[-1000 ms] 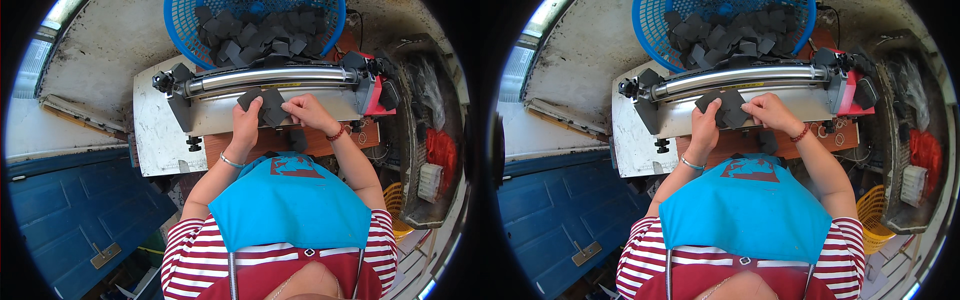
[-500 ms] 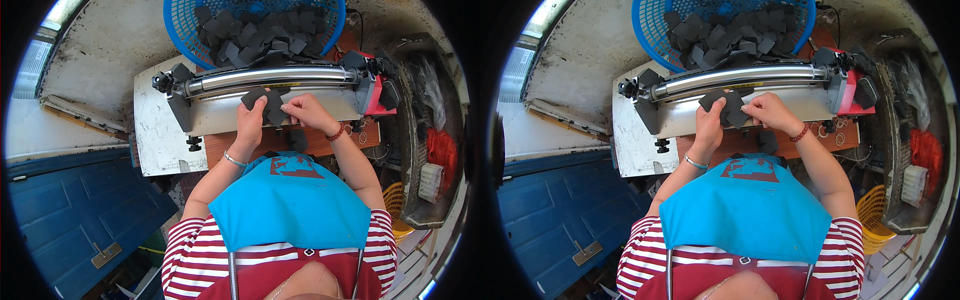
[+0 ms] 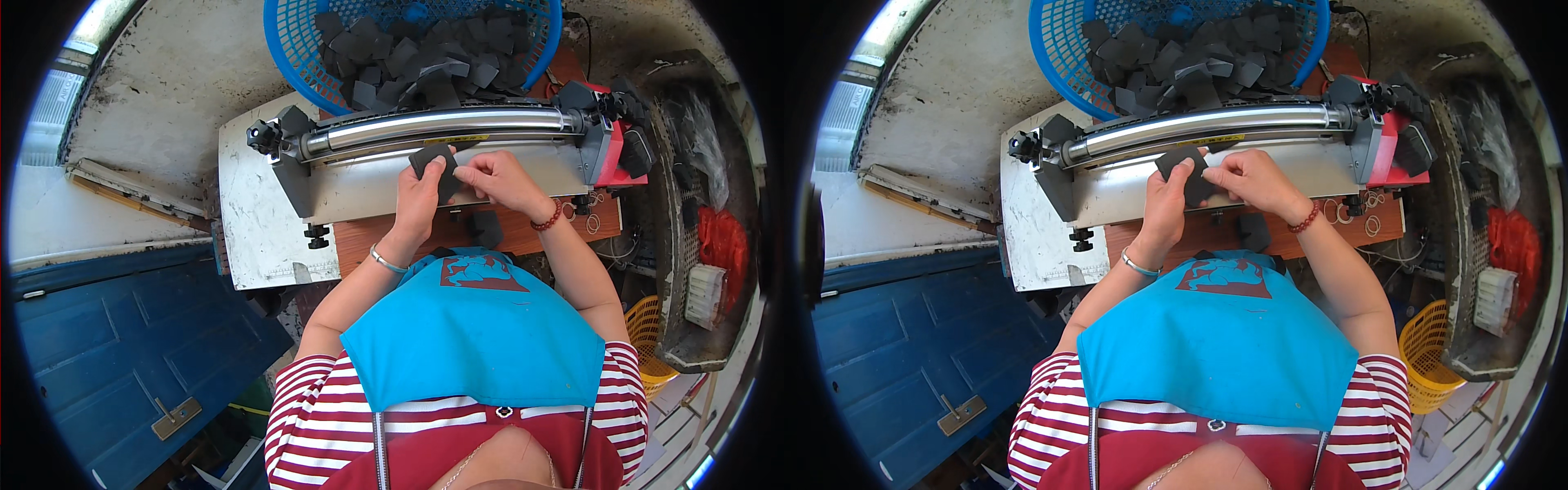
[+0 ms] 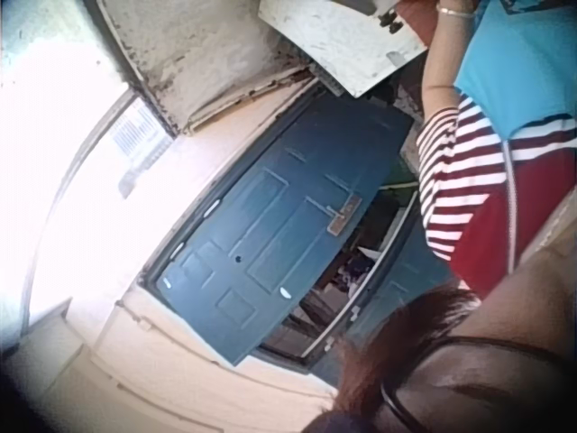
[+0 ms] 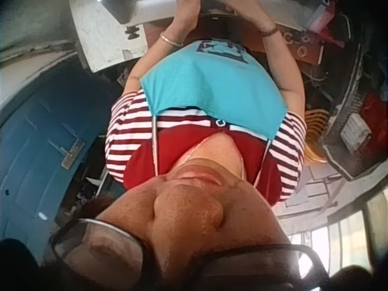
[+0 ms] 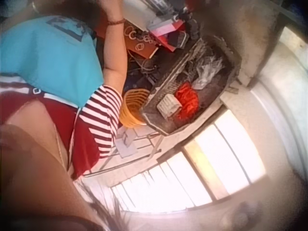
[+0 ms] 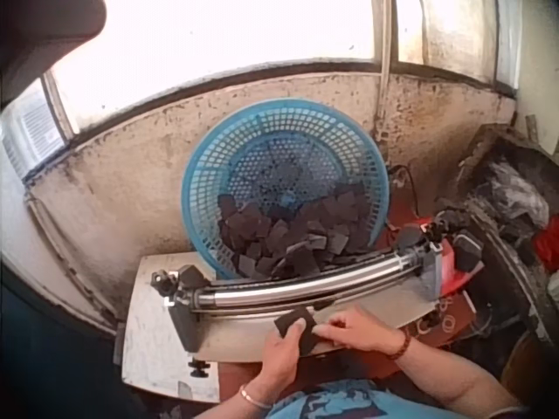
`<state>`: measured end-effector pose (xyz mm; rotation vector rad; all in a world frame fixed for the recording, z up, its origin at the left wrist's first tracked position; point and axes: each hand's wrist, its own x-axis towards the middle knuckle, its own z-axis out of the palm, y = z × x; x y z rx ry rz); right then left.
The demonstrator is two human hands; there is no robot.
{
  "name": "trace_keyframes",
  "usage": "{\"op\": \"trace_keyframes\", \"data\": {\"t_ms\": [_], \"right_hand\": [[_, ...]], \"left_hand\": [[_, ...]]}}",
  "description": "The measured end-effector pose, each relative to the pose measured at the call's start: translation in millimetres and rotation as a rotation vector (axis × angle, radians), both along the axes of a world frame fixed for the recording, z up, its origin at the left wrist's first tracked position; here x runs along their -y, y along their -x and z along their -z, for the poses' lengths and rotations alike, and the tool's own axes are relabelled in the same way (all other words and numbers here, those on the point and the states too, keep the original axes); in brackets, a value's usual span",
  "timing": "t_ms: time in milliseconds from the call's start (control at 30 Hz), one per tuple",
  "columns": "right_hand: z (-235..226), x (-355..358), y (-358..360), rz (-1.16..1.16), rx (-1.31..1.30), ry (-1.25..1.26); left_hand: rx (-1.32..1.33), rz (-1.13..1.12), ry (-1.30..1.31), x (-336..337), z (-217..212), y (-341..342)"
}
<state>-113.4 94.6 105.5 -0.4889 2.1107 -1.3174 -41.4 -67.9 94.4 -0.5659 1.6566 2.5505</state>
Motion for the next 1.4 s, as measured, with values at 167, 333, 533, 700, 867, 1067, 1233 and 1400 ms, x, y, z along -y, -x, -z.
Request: {"op": "trace_keyframes", "data": {"t_ms": [167,333,533,700,867,1067,1233,1400], "right_hand": [[0,-1,0,-0.005,0.128,0.142],[12,-12,0,0.043,0.374,0.393],[11,-17,-4,0.097,0.554,0.625],[10,-22,-8,0.161,-0.019,0.214],[9,-29,-10,0.221,-0.045,0.179],[8,-47,11,0.141,-0.020,-0.199],[10,-24,9,0.246,-0.148,-0.189],[5,-13,-3,0.136,0.036,0.081]], "left_hand": [[-0.021,0.056,-0.154,12,5,-2],[-0.062,0.166,-0.555,25,16,-2],[-0.029,0.095,-0.055,18,13,-3],[-0.031,0.134,-0.057,23,10,-4],[-0.037,0.126,-0.189,22,8,-6],[-0.033,0.049,0.014,32,9,-9],[-0.028,0.054,-0.012,29,6,-10],[-0.019,0.041,-0.023,27,6,-9]]}}
